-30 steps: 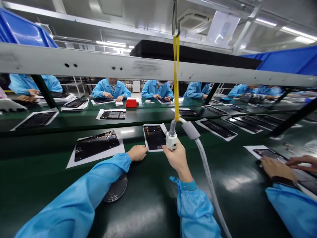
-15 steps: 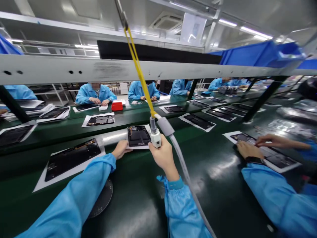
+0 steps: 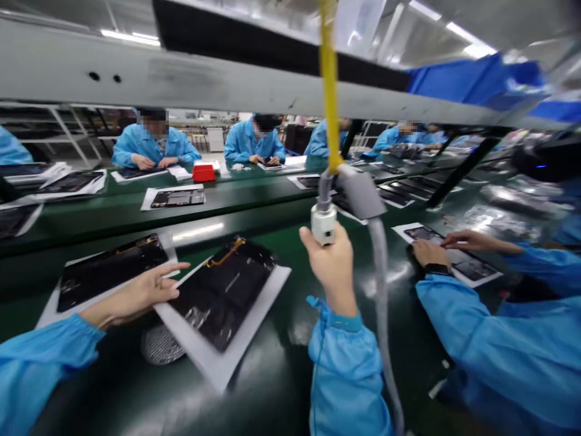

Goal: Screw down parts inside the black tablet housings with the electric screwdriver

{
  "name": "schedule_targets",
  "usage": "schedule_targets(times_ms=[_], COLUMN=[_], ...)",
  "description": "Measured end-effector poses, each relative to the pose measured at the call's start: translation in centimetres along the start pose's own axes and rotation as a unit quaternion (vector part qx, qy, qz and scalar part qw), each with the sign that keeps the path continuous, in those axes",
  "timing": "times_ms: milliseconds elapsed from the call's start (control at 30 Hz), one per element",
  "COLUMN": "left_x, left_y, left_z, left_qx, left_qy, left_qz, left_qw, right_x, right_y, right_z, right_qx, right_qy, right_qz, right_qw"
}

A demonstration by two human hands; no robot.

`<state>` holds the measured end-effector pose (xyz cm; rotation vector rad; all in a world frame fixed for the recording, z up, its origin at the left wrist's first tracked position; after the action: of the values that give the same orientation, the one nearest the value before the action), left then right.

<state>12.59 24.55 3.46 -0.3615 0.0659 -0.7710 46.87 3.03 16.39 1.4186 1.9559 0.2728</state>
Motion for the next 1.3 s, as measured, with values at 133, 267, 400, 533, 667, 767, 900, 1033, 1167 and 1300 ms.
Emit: schedule_targets(times_ms=[133,267,400,533,667,767,900,1033,1167,1300], left_x=[0.8,1.0,1.9,5.6,7.3,6.7,7.0,8.3,8.5,9.0], left_y=[-8.4,-13.3,-14.7,-15.8,-15.1,-14.0,-14.0,-15.1,-16.0,-15.9], left_z=[-5.2,-9.4,-8.4,-6.2,-6.6,-7.2,-7.9,-7.4,-5.7,-6.2], left_qx=[-0.112,-0.174,-0.002,0.208,0.288,0.293,0.275,0.289,0.357,0.365], left_qy=[0.026,0.107,0.341,0.518,0.569,0.561,0.549,0.524,0.518,0.515], left_qz=[-0.150,-0.205,-0.120,-0.030,-0.014,0.008,-0.022,-0.062,0.007,-0.004], left_qw=[0.982,0.957,0.932,0.829,0.770,0.774,0.789,0.799,0.777,0.776], right_x=[0.8,3.2,5.1,7.9,12.1,14.6,16.2,16.3,16.3,16.5], right_y=[-0.3,-1.5,-4.0,-8.6,-14.9,-18.6,-21.0,-21.1,-20.9,-21.1], right_z=[-0.3,-1.0,-3.2,-7.1,-9.9,-10.4,-10.5,-10.4,-10.4,-10.3], right_qx=[-0.009,-0.008,-0.006,-0.016,-0.011,-0.007,0.000,0.012,0.011,0.018], right_qy=[0.004,0.059,0.157,0.243,0.276,0.261,0.262,0.252,0.241,0.250], right_qz=[-0.019,-0.060,-0.094,-0.185,-0.321,-0.378,-0.418,-0.414,-0.409,-0.418], right_qw=[1.000,0.996,0.983,0.952,0.906,0.888,0.870,0.874,0.880,0.873])
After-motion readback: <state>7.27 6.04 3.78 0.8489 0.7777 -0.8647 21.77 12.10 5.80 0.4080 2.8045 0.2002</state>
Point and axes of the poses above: each hand's wrist, its own y-axis towards the middle knuckle, its own x-axis out of the palm, z = x × y, the point moved 9 cm from there along y, towards the middle knuckle, and after that the axes turned 15 degrees about -y, right-handed, at the moved point
